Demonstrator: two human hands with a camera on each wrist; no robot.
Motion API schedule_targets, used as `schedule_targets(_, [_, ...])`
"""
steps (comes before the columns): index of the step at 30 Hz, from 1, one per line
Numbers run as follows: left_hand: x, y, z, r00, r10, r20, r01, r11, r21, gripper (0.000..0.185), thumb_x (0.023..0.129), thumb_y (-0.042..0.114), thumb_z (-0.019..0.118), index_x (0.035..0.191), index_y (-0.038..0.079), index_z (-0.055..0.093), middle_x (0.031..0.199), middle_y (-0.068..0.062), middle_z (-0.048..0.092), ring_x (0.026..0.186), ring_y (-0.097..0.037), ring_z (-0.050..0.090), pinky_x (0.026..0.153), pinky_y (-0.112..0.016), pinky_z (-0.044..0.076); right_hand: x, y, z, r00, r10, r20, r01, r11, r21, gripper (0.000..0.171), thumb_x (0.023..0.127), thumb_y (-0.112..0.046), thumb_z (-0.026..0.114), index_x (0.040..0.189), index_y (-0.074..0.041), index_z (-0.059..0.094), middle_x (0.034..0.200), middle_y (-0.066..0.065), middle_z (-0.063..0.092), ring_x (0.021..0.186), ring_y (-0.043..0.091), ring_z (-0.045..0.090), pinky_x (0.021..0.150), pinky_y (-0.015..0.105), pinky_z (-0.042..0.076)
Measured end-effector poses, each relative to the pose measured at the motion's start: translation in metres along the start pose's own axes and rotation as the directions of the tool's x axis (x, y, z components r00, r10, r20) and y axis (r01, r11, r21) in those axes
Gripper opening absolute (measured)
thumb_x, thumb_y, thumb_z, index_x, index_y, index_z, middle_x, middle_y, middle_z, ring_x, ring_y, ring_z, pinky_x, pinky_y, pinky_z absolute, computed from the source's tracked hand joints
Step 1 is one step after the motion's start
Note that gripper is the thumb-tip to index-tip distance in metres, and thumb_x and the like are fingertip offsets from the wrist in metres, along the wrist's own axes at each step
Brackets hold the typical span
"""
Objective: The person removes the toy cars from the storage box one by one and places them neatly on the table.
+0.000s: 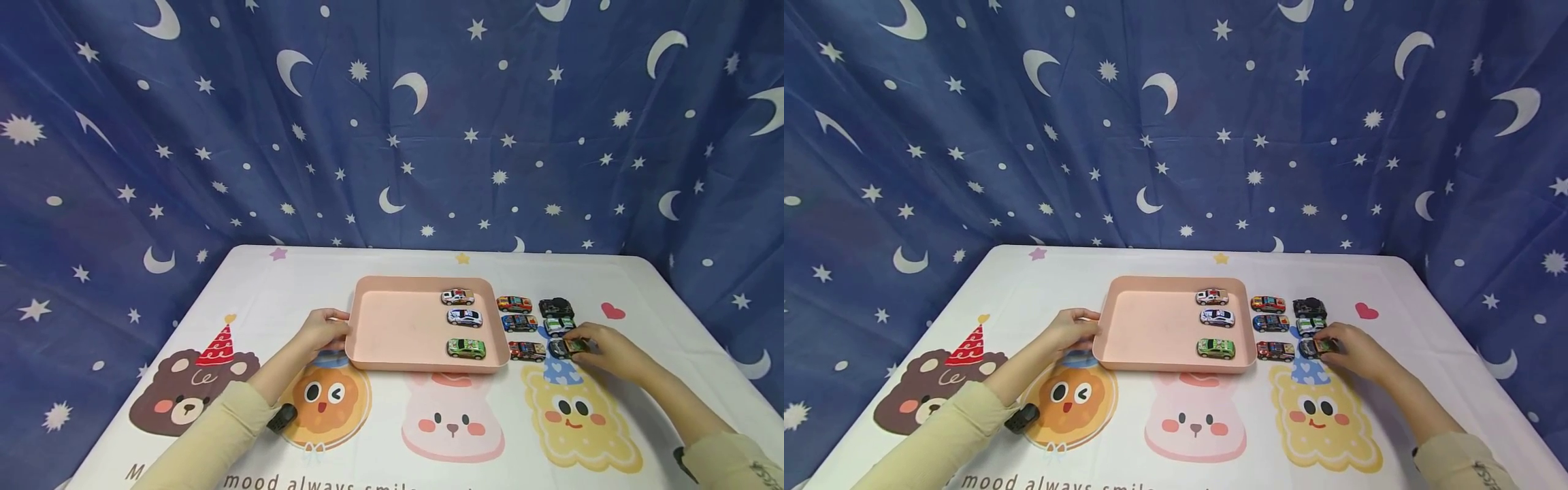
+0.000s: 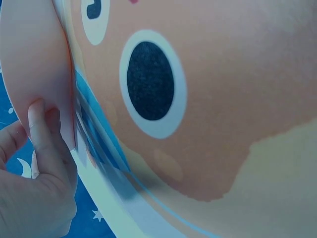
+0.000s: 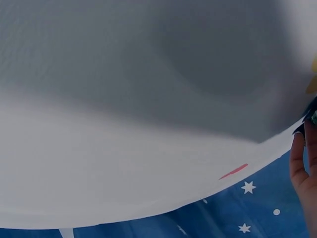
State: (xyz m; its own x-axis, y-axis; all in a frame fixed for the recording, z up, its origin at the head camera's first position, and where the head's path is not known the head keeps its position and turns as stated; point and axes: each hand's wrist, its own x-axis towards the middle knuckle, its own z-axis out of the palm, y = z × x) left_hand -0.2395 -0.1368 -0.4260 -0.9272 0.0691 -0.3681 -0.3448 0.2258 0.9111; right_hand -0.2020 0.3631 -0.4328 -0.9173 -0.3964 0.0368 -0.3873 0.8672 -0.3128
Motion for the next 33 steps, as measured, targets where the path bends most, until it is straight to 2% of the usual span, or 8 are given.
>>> schedule_targets(5, [0.0,0.0,0.001,1.0,-0.008,-0.009,0.008,1.0,0.003,0.038,0.083,-0.001,0.06,0.119,-0.008,0.054,0.079,-0.004,0.065,0.059,-0.007,0.062,0.05,-0.017,0.055,0.0,0.0,-0.003,1.0,-0.016,-0.01,0.015,1.0,-0.011,0.027,0.073,-0.008,0.077,0.097,0.001,0.068,0.094,0.01,0.066,0.087,0.028,0.061,0.078,0.048,0.055])
schedule_targets(14, [0.0,0.0,0.001,1.0,-0.005,-0.009,0.005,1.0,0.0,0.038,0.082,-0.002,0.06,0.119,-0.009,0.054,0.079,-0.005,0.065,0.058,-0.006,0.061,0.05,-0.016,0.055,-0.004,-0.004,-0.009,1.0,0.01,-0.018,-0.009,1.0,0.028,0.028,0.072,-0.01,0.079,0.096,-0.002,0.067,0.095,0.011,0.065,0.091,0.034,0.062,0.081,0.053,0.053])
schedule_targets(25, [-0.001,-0.001,0.002,1.0,0.003,-0.017,-0.002,1.0,0.014,0.038,0.083,-0.001,0.06,0.12,-0.008,0.054,0.082,-0.007,0.065,0.059,-0.006,0.061,0.049,-0.016,0.054,-0.002,-0.008,-0.011,0.995,-0.031,-0.094,0.032,0.999,0.007,0.026,0.072,-0.006,0.077,0.096,-0.001,0.068,0.093,0.009,0.067,0.088,0.033,0.062,0.079,0.051,0.054])
schedule_targets(29, [-0.003,-0.001,0.002,1.0,0.009,-0.028,-0.008,1.0,0.03,0.038,0.083,0.0,0.059,0.121,-0.007,0.054,0.087,-0.011,0.066,0.06,-0.006,0.061,0.048,-0.014,0.053,0.002,-0.013,-0.014,0.993,-0.026,-0.114,0.028,1.0,0.009,0.027,0.073,-0.006,0.077,0.098,0.001,0.067,0.095,0.014,0.067,0.09,0.035,0.062,0.08,0.054,0.054])
schedule_targets(33, [-0.004,0.0,0.003,0.999,0.008,-0.048,-0.006,0.999,0.034,0.038,0.083,0.0,0.059,0.12,-0.007,0.055,0.086,-0.011,0.066,0.059,-0.005,0.06,0.047,-0.013,0.052,0.007,-0.021,-0.018,0.995,-0.006,-0.097,0.01,0.999,0.04,0.031,0.076,-0.009,0.076,0.103,0.003,0.066,0.098,0.016,0.066,0.094,0.037,0.061,0.082,0.056,0.053])
